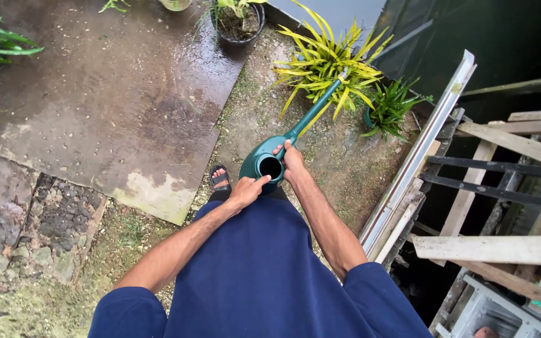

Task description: The person uses a green watering can to water several potted plants located on a patio or garden area next to a body of water.

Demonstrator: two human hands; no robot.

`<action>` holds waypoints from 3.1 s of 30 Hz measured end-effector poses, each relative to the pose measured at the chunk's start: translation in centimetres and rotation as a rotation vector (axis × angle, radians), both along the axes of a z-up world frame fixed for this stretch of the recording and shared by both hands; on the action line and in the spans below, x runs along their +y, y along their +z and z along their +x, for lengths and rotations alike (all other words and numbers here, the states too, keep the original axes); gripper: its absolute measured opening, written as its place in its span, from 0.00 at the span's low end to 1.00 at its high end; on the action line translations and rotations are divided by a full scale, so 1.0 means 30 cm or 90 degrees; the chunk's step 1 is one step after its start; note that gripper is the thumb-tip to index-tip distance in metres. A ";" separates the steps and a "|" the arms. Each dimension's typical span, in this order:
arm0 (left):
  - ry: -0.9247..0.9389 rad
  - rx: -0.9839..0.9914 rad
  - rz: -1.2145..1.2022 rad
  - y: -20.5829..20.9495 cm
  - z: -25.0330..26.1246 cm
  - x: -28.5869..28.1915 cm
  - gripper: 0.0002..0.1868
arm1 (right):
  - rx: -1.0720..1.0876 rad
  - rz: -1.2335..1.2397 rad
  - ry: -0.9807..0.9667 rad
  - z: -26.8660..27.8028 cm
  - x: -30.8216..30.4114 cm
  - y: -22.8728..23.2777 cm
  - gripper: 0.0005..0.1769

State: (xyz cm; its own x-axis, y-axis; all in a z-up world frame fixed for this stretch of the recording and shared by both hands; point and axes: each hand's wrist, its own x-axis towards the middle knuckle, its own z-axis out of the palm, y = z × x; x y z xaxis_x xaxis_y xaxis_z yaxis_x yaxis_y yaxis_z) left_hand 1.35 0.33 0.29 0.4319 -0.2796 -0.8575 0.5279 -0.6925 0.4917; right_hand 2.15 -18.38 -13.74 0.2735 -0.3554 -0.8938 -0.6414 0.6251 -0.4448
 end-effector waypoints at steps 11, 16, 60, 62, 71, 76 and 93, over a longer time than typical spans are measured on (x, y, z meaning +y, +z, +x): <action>0.092 -0.034 0.003 0.005 -0.014 0.098 0.37 | -0.018 -0.002 0.102 0.109 0.134 0.056 0.21; 0.101 -0.029 0.010 -0.020 -0.024 0.110 0.36 | -0.016 0.005 0.116 0.104 0.134 0.015 0.21; 0.040 -0.016 -0.020 -0.023 0.015 0.241 0.37 | 0.000 -0.036 0.071 0.061 0.246 0.043 0.21; 0.043 -0.013 -0.019 -0.009 0.015 0.210 0.36 | -0.001 -0.034 0.068 0.062 0.218 0.044 0.21; 0.034 0.001 -0.042 -0.029 0.017 0.038 0.36 | 0.013 -0.051 0.035 0.041 0.036 0.112 0.22; 0.025 0.007 -0.051 0.022 0.039 -0.078 0.36 | 0.007 -0.054 0.010 0.039 -0.103 0.069 0.22; 0.076 -0.002 -0.045 0.118 0.093 -0.325 0.34 | -0.009 -0.051 0.076 0.137 -0.357 0.048 0.22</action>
